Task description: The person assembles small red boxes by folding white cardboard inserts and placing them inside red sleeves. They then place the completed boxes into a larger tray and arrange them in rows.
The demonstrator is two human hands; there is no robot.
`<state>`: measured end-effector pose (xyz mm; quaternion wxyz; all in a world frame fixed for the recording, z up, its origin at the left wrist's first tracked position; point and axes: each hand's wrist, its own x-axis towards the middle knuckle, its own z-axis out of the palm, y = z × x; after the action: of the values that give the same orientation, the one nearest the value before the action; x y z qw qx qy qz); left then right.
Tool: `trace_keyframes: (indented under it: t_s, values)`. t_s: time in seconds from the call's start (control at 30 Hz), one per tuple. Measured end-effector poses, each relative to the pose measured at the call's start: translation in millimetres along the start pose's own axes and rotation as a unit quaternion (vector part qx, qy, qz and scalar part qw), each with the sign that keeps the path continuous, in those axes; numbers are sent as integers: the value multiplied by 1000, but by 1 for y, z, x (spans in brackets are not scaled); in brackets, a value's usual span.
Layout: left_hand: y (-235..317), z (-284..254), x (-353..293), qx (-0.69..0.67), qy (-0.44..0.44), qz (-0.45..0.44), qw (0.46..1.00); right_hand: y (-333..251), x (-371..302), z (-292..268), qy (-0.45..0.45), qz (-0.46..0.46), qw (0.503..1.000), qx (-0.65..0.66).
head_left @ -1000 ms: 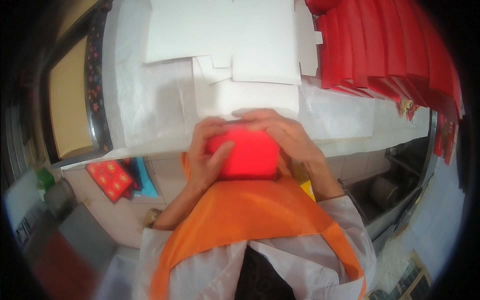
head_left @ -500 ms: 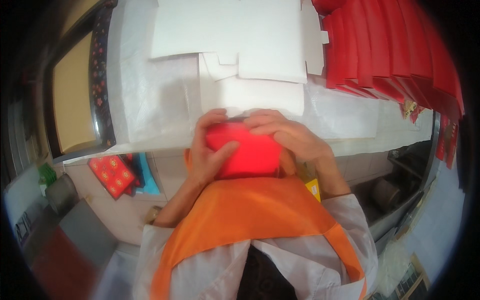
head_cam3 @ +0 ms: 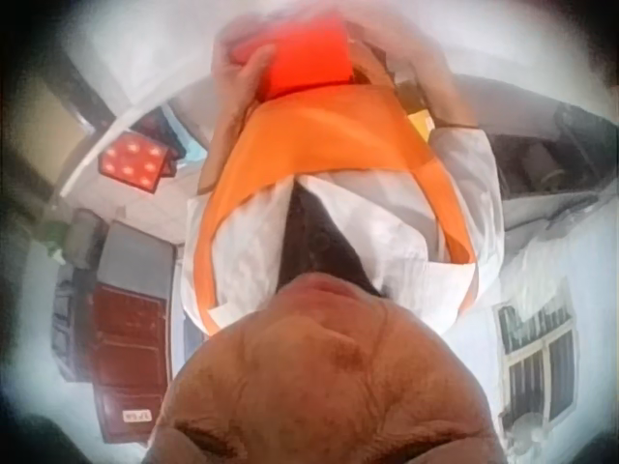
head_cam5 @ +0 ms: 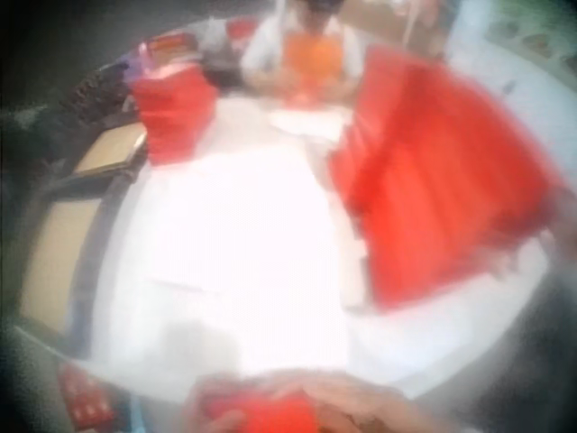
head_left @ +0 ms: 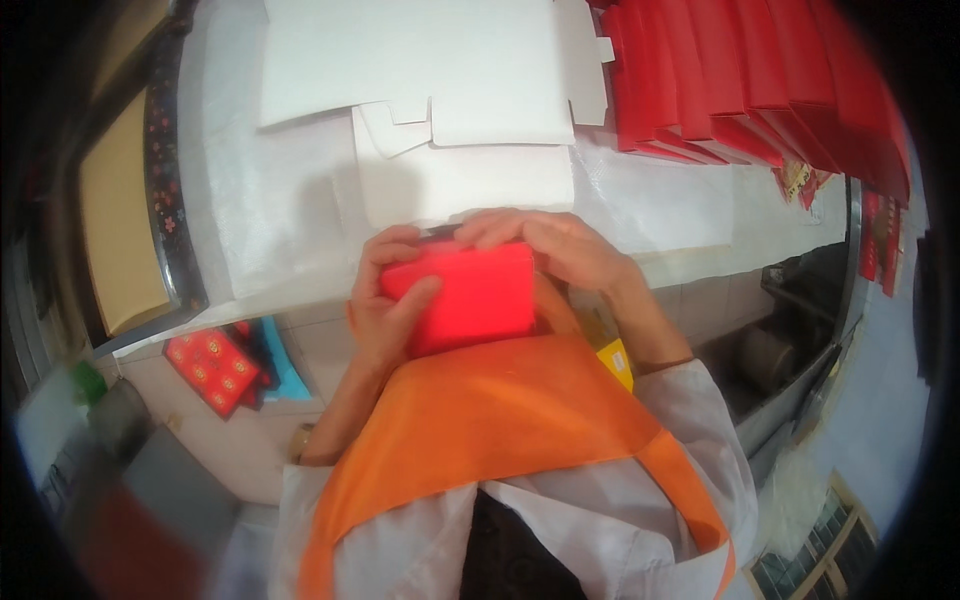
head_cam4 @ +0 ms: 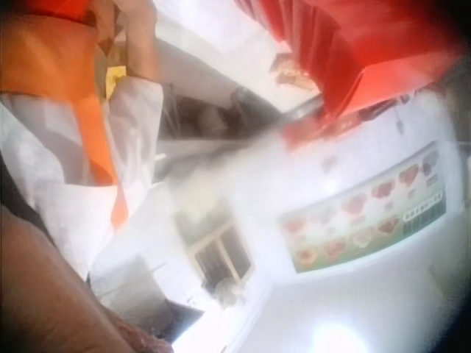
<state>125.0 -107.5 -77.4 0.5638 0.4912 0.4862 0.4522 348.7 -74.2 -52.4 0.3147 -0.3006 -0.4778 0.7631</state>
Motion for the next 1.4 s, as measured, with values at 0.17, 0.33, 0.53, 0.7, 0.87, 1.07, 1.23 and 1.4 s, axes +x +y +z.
trace_keyframes:
  t_s: [0.17, 0.33, 0.53, 0.7, 0.87, 1.07, 1.23, 1.4]
  values:
    - [1, -2, -2, 11, -4, -1, 1000, 1, -3, 4, 22, -16, 995, -99]
    - [-1, -1, -5, -36, 0, -4, 999, -2, -1, 10, 25, -26, 989, -146]
    - [-9, -2, -11, -18, -12, -1, 1000, -3, -3, 8, 14, -29, 978, -205]
    - [-7, 1, -12, -28, -4, 2, 1000, -16, 2, 4, 17, 39, 968, -245]
    - [-7, 1, -11, -29, -16, 4, 999, -15, 0, 0, -10, 28, 964, -266]
    - [-10, -5, -12, 41, -5, 39, 998, -1, -9, 1, -51, -30, 974, -220]
    - [-10, -6, -14, 25, 38, 9, 999, 8, -11, 12, 15, -50, 991, -124]
    - [-7, -10, -16, 57, 34, 9, 998, 31, -23, 29, 89, -100, 967, -217]
